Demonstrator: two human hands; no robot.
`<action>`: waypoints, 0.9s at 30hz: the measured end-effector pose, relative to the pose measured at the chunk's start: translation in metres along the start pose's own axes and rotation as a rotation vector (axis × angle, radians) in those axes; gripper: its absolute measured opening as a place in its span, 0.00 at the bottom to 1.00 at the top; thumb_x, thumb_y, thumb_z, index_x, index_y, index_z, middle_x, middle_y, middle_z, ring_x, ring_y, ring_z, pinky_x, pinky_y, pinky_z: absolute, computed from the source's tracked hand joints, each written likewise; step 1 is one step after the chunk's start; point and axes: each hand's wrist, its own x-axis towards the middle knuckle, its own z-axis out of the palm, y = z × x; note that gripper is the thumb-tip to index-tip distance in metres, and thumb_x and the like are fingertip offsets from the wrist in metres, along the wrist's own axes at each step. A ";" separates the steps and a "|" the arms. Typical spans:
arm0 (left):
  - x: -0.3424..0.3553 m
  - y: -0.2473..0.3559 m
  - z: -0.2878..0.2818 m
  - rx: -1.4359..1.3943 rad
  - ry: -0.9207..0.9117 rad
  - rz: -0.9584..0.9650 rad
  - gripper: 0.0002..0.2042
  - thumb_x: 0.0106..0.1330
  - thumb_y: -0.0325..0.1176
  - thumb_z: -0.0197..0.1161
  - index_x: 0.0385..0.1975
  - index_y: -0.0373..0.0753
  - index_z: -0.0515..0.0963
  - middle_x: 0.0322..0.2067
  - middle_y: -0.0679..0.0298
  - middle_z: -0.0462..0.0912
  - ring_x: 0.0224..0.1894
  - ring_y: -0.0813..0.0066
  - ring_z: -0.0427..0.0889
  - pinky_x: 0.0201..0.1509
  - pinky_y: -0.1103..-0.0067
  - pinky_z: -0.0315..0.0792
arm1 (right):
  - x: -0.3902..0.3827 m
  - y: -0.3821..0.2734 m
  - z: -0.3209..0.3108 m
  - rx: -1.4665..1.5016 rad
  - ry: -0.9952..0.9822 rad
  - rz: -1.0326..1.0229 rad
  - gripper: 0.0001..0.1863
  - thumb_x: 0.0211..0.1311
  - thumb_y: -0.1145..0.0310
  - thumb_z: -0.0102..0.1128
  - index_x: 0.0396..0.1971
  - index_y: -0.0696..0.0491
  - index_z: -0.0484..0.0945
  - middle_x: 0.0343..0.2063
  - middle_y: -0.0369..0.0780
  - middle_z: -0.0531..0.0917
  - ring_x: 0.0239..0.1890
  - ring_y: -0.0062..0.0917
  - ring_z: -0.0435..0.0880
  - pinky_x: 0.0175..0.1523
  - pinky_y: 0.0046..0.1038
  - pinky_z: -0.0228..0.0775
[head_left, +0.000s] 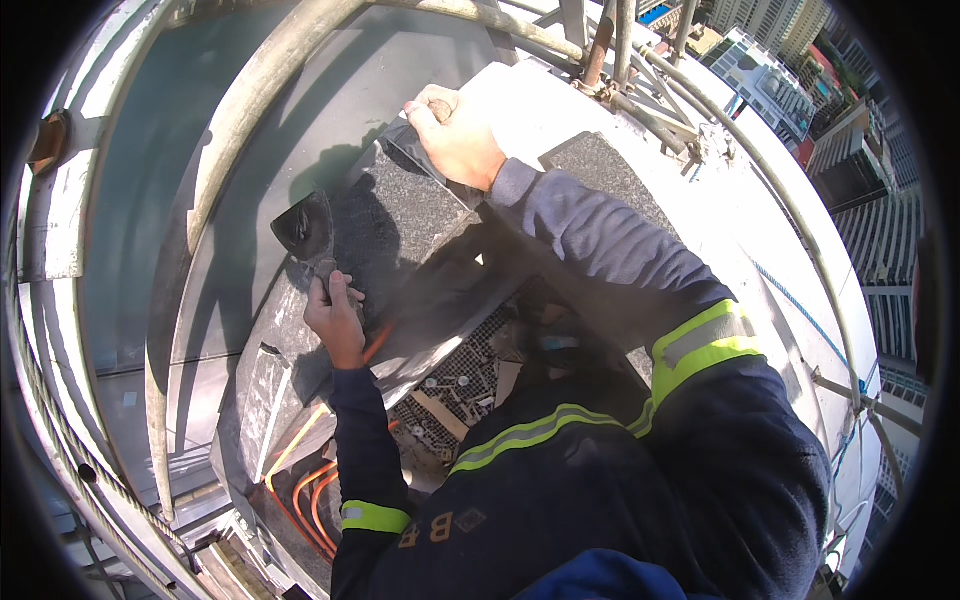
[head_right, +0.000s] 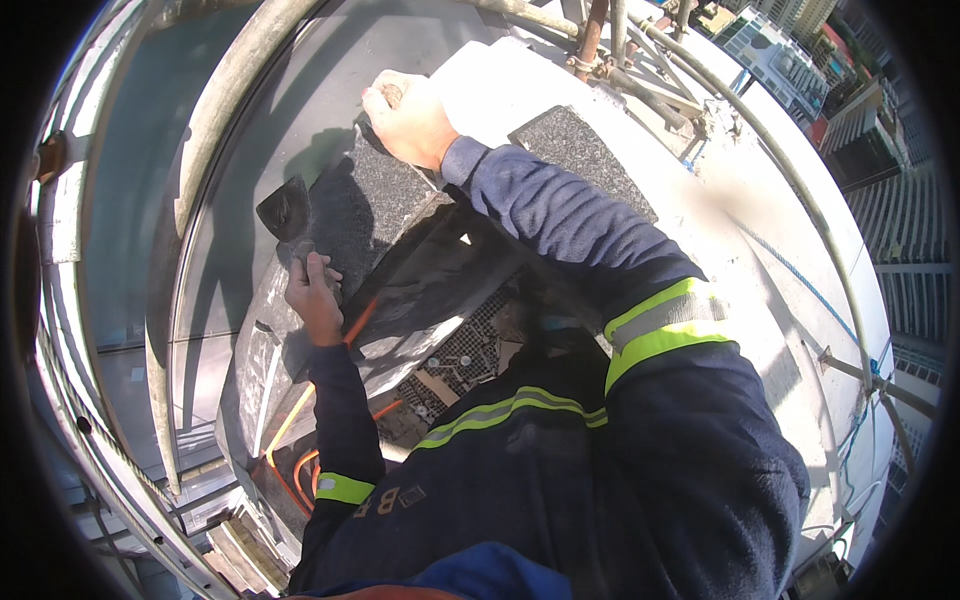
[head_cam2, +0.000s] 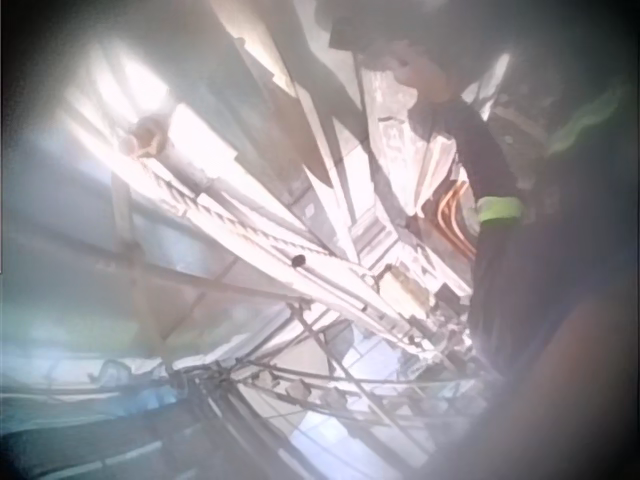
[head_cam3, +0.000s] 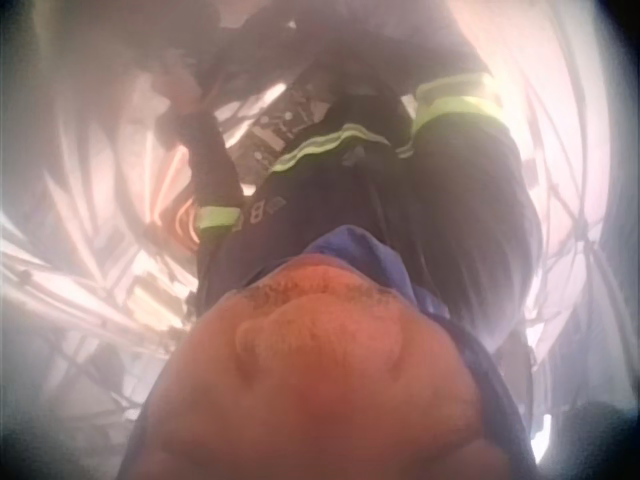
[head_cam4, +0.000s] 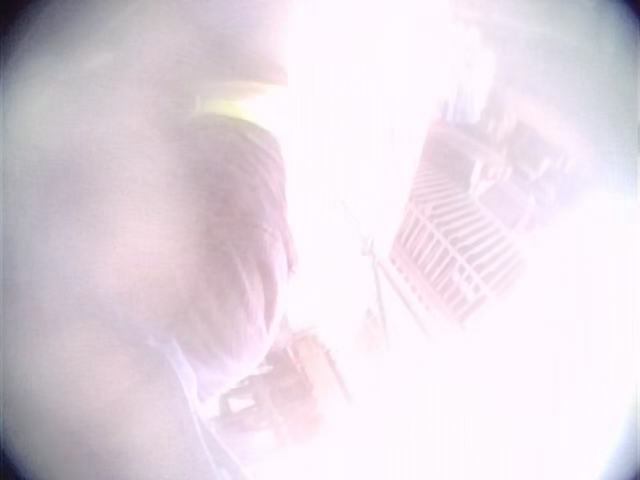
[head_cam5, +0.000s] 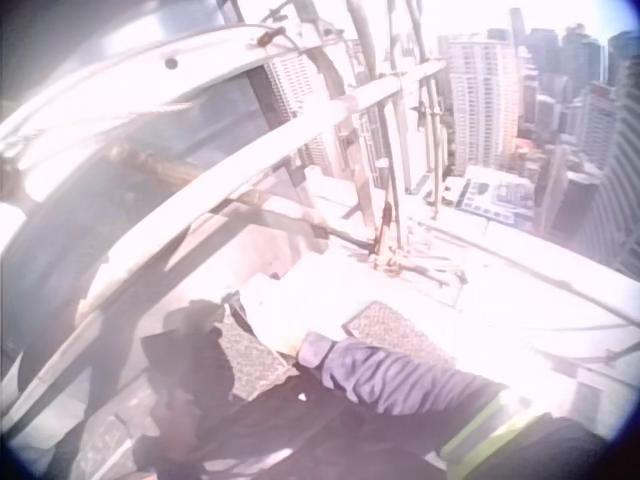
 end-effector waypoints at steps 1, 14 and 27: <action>-0.001 -0.001 0.000 -0.007 0.012 0.003 0.11 0.75 0.36 0.59 0.39 0.33 0.78 0.20 0.68 0.78 0.20 0.87 0.72 0.23 0.86 0.62 | 0.002 -0.010 -0.002 -0.038 -0.043 0.058 0.15 0.68 0.60 0.55 0.31 0.58 0.81 0.24 0.45 0.83 0.28 0.35 0.82 0.41 0.35 0.74; -0.008 0.017 0.003 0.041 -0.017 0.005 0.10 0.73 0.34 0.60 0.36 0.33 0.78 0.19 0.68 0.78 0.19 0.87 0.71 0.24 0.86 0.62 | 0.069 0.034 0.002 0.313 0.242 0.069 0.15 0.72 0.60 0.57 0.36 0.59 0.76 0.21 0.37 0.82 0.24 0.18 0.78 0.35 0.24 0.72; -0.006 0.017 0.009 -0.079 -0.002 0.017 0.10 0.71 0.33 0.62 0.39 0.30 0.79 0.24 0.67 0.81 0.21 0.86 0.74 0.26 0.85 0.66 | 0.075 0.084 -0.111 -0.786 -0.772 -0.212 0.26 0.57 0.50 0.72 0.41 0.61 0.84 0.25 0.48 0.85 0.27 0.38 0.85 0.36 0.37 0.77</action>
